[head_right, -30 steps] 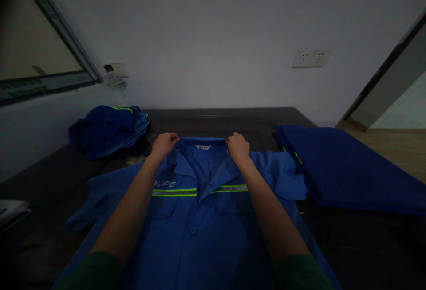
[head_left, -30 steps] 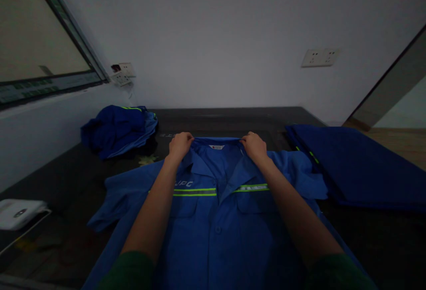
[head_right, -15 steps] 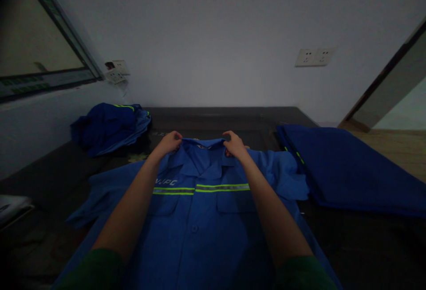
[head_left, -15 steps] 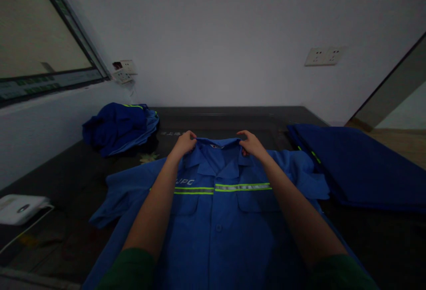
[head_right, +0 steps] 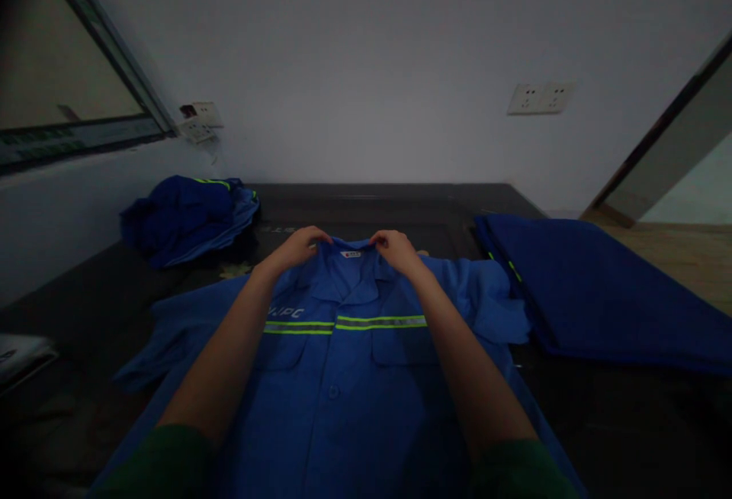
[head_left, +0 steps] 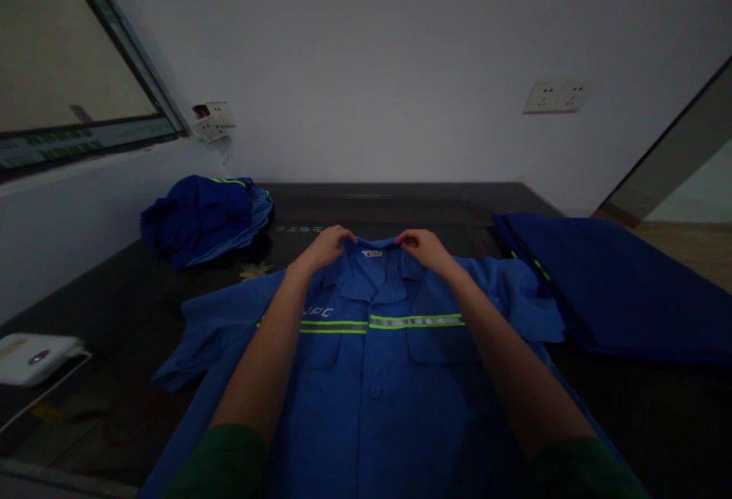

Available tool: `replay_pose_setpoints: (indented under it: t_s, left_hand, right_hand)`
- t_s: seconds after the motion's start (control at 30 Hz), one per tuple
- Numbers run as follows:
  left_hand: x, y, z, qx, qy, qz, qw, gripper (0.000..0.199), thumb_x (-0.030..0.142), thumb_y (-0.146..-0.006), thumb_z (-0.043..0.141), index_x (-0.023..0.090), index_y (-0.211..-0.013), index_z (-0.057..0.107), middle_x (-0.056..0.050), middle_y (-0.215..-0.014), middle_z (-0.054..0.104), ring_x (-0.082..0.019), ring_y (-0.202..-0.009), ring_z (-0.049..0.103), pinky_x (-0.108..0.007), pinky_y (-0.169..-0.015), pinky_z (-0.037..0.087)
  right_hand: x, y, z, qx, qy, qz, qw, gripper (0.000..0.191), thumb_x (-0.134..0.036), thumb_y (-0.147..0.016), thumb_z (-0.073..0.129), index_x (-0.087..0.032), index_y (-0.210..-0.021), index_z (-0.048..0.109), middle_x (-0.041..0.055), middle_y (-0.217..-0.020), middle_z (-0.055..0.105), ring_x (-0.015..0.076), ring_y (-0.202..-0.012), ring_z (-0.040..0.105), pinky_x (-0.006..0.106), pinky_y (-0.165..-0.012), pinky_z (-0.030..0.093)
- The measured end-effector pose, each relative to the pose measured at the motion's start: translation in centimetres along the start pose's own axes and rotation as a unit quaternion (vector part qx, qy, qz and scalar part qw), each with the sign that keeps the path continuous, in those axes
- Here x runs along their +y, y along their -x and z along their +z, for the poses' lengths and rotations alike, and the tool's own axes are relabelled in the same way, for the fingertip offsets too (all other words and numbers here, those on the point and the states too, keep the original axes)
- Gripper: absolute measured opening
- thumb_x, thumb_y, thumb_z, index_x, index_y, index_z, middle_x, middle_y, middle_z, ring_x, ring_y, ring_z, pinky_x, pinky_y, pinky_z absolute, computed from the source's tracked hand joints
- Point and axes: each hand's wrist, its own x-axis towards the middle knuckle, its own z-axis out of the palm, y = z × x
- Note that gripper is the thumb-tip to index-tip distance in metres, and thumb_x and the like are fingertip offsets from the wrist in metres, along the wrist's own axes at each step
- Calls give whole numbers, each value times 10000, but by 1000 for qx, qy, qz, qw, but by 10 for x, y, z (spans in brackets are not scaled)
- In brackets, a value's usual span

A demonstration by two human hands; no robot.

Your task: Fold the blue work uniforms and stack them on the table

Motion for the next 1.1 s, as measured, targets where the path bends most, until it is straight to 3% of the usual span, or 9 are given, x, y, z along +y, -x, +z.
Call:
replay_pose_setpoints:
  t_s: [0.17, 0.3, 0.4, 0.6, 0.9, 1.0, 1.1]
  left_hand:
    - [-13, 3, 15, 29, -47, -43, 998, 438, -26, -652, 471, 195, -927, 732, -83, -1188, 581, -254, -1157, 519, -431, -1042, 397]
    - [-28, 5, 31, 37, 44, -79, 995, 435, 1, -691, 477, 165, -1028, 698, -88, -1120, 629, -232, -1090, 572, -394, -1034, 414]
    - [-33, 6, 42, 58, 102, -117, 986, 482, 8, -704, 464, 160, -1114, 666, -77, -1090, 658, -211, -1004, 613, -363, -968, 464]
    - [-35, 5, 53, 86, 106, -145, 980, 481, 12, -729, 438, 142, -1146, 641, -76, -1046, 685, -192, -897, 642, -342, -870, 511]
    - [-33, -13, 60, 72, 56, -129, 987, 382, 41, -784, 462, 138, -1116, 625, -91, -1117, 639, -200, -1046, 596, -328, -970, 451]
    - [-31, -17, 64, 61, 23, -129, 990, 330, 83, -821, 472, 170, -1100, 625, -83, -1108, 625, -219, -1067, 566, -366, -982, 432]
    - [-26, -16, 64, 62, -11, -139, 988, 305, 114, -836, 482, 195, -1096, 621, -94, -1129, 590, -256, -1106, 514, -431, -978, 416]
  right_hand:
    - [6, 5, 4, -33, 91, -32, 995, 473, 72, -744, 416, -201, -938, 750, 78, -1076, 641, 185, -1012, 571, 304, -924, 438]
    - [14, 9, 8, -26, 155, -10, 987, 501, 25, -799, 403, -259, -1051, 730, 83, -1294, 527, 254, -1159, 468, 400, -946, 445]
    - [15, 5, 12, -58, 183, -11, 981, 483, -16, -828, 414, -276, -1114, 703, 77, -1376, 470, 283, -1209, 424, 422, -924, 463]
    - [23, -24, 11, -145, 223, -38, 963, 435, -20, -827, 422, -192, -1128, 684, 88, -1239, 610, 208, -1171, 519, 309, -995, 409]
    - [43, -59, -4, -195, 234, -8, 952, 267, -152, -851, 560, -198, -1056, 724, 70, -1073, 714, 187, -995, 649, 224, -855, 456]
    - [45, -61, -5, -206, 238, -8, 949, 234, -168, -847, 586, -189, -1033, 726, 67, -1003, 721, 178, -920, 660, 225, -816, 472]
    - [41, -54, -1, -192, 248, -15, 949, 246, -199, -850, 597, -181, -1068, 710, 118, -1122, 663, 217, -1024, 617, 288, -872, 474]
